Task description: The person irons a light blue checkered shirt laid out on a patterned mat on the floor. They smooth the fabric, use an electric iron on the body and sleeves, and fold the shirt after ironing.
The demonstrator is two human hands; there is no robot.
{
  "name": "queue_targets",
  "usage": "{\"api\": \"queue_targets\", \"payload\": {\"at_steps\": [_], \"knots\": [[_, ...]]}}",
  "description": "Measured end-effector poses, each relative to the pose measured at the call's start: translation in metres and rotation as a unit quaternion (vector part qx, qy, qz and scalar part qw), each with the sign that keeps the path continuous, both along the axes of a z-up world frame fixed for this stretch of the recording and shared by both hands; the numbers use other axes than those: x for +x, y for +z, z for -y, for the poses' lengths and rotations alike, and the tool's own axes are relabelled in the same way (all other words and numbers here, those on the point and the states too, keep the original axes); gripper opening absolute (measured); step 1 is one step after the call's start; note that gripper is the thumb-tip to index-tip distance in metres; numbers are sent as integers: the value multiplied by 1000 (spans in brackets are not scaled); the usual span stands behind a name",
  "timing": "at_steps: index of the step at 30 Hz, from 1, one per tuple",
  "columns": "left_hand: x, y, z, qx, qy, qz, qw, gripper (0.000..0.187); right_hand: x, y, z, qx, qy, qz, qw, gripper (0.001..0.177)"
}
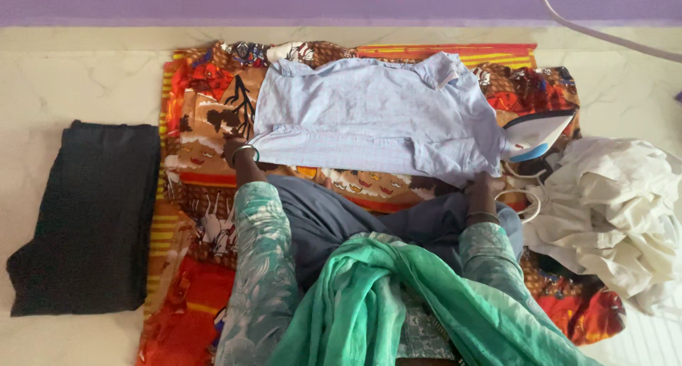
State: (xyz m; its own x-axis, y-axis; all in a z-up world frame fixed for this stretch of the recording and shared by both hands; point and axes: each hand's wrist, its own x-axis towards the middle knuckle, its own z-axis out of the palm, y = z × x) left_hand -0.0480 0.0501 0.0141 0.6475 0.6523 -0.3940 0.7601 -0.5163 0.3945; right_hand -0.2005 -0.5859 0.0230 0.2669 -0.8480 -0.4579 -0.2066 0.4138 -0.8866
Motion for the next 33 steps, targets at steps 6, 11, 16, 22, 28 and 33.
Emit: {"api": "queue_targets", "payload": {"at_steps": [6, 11, 16, 22, 28, 33], "knots": [[6, -12, 4, 76, -46, -35, 995, 46, -10, 11, 1, -27, 108, -162, 980, 42], [16, -16, 44, 288, -231, 44, 928, 57, 6, 2, -3, -284, -21, -351, 892, 73], [-33, -50, 162, 39, -490, 218, 843, 78, 2, -22, -38, -580, 190, -156, 777, 52], [-78, -60, 220, 73, -579, -109, 805, 113, -4, -48, -71, -572, 391, -220, 686, 78], [-55, -68, 220, 60, -587, -88, 803, 99, 7, -49, -75, -480, 483, -274, 679, 70], [-55, -73, 221, -83, -604, 119, 784, 73, 8, -39, -38, -484, 259, -146, 823, 39]]}}
